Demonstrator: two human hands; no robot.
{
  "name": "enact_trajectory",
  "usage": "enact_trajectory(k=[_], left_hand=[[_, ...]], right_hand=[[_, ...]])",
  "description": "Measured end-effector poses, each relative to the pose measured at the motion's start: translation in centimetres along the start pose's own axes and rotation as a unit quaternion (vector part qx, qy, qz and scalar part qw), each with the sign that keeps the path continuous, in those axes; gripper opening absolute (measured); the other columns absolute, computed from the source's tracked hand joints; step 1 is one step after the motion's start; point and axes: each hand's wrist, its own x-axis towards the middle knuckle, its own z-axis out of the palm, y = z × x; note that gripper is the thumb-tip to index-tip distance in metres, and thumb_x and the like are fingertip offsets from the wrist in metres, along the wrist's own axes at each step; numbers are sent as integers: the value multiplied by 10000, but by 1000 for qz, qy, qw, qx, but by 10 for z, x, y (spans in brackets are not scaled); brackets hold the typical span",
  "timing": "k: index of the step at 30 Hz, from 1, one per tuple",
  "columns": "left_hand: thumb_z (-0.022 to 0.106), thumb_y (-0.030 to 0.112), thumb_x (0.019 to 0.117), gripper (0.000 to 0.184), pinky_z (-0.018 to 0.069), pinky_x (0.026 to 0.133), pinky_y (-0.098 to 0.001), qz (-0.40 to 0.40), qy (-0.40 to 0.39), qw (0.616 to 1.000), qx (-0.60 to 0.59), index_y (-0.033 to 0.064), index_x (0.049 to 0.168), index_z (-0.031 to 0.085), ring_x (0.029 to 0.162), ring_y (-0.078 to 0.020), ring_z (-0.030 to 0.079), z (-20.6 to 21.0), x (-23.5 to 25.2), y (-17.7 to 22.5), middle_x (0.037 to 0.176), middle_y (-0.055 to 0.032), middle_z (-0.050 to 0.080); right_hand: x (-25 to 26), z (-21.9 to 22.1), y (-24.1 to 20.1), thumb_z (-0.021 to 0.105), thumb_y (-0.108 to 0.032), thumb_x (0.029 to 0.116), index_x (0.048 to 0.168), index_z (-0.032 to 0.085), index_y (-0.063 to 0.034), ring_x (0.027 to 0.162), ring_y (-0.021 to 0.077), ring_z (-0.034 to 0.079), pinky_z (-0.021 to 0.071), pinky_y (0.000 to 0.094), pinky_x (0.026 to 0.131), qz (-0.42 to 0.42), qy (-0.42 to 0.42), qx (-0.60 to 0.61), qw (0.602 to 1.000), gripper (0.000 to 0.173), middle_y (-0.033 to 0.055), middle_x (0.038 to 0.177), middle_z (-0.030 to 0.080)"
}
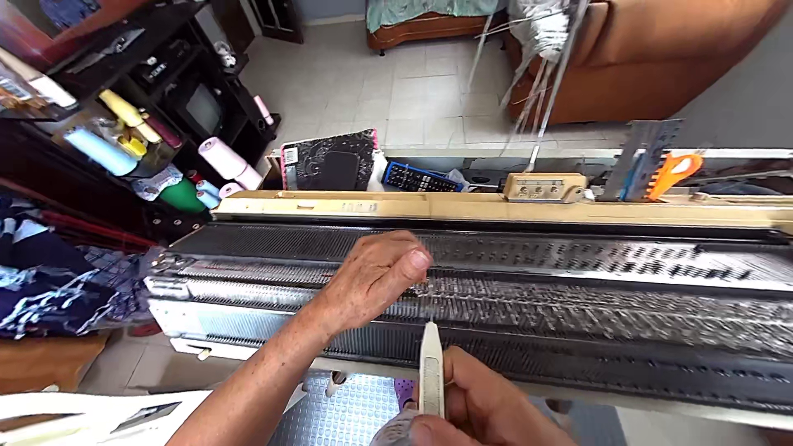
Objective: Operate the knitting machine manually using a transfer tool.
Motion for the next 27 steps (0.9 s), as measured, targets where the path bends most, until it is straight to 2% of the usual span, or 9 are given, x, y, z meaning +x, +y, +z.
enact_trajectory(k=[2,5,11,15,17,20,22,25,27], left_hand=[[362,493,1073,602,527,753,-223,-12,-3,1000,-5,64,787,673,846,-49,634,1,0,0,863,-12,674],[745,373,888,262,526,677,-123,-32,13,999,0,124,843,677,797,29,616,7,-1,-4,923,55,671],[770,408,839,226,504,698,-101,-25,63,996,50,202,868,681,850,51,604,11,-2,-10,1026,103,671],[754,499,839,282,477,699,-97,-26,59,995,71,233,884,672,871,64,583,12,-3,-15,1060,126,661],[748,511,834,308,475,695,-102,-32,64,994,80,210,871,689,863,56,588,14,-4,-16,1049,96,675],[748,517,845,384,480,681,-133,-47,48,994,80,139,890,699,855,26,592,12,-5,-17,1054,4,691],[761,450,868,406,495,711,-176,-52,15,996,67,55,930,691,887,-36,605,7,-4,-13,1076,-104,685],[783,332,881,382,496,754,-212,-47,-18,997,53,-28,950,674,935,-101,608,0,-3,-8,1097,-209,668],[787,299,884,377,489,771,-208,-48,-25,998,45,-53,949,667,950,-106,598,-1,-5,-7,1089,-222,656]], right_hand=[[-3,-16,-2,605,-188,1027,1131,553,-18,625,37,651,561,223,549,-69,31,-67,995,206,-17,784,673],[-10,-65,-18,613,-239,1011,1067,657,-130,593,-73,587,479,111,517,-163,199,-215,942,130,-107,724,672],[7,-226,-76,602,-130,1032,1112,556,-53,732,55,699,603,238,707,-46,472,-243,846,120,17,879,672],[24,-292,-65,525,-107,1067,1313,548,21,890,204,702,592,377,822,42,414,-293,861,278,188,1111,658],[33,-304,-58,537,-97,1062,1269,585,51,937,261,697,571,433,874,98,353,-371,854,259,220,1113,666],[42,-311,-53,671,-171,989,1077,703,68,1068,458,646,470,658,940,156,303,-566,751,257,286,1080,683],[32,-302,-60,681,-233,987,1098,712,37,1130,483,621,459,682,952,159,320,-594,721,294,282,1120,678],[-28,-277,-76,632,-202,1018,1116,715,34,1032,410,678,499,618,927,5,434,-531,727,269,243,1058,711],[-89,-263,-71,551,-198,1059,1173,681,67,1048,434,672,496,620,931,-54,580,-492,646,317,280,1105,694]])
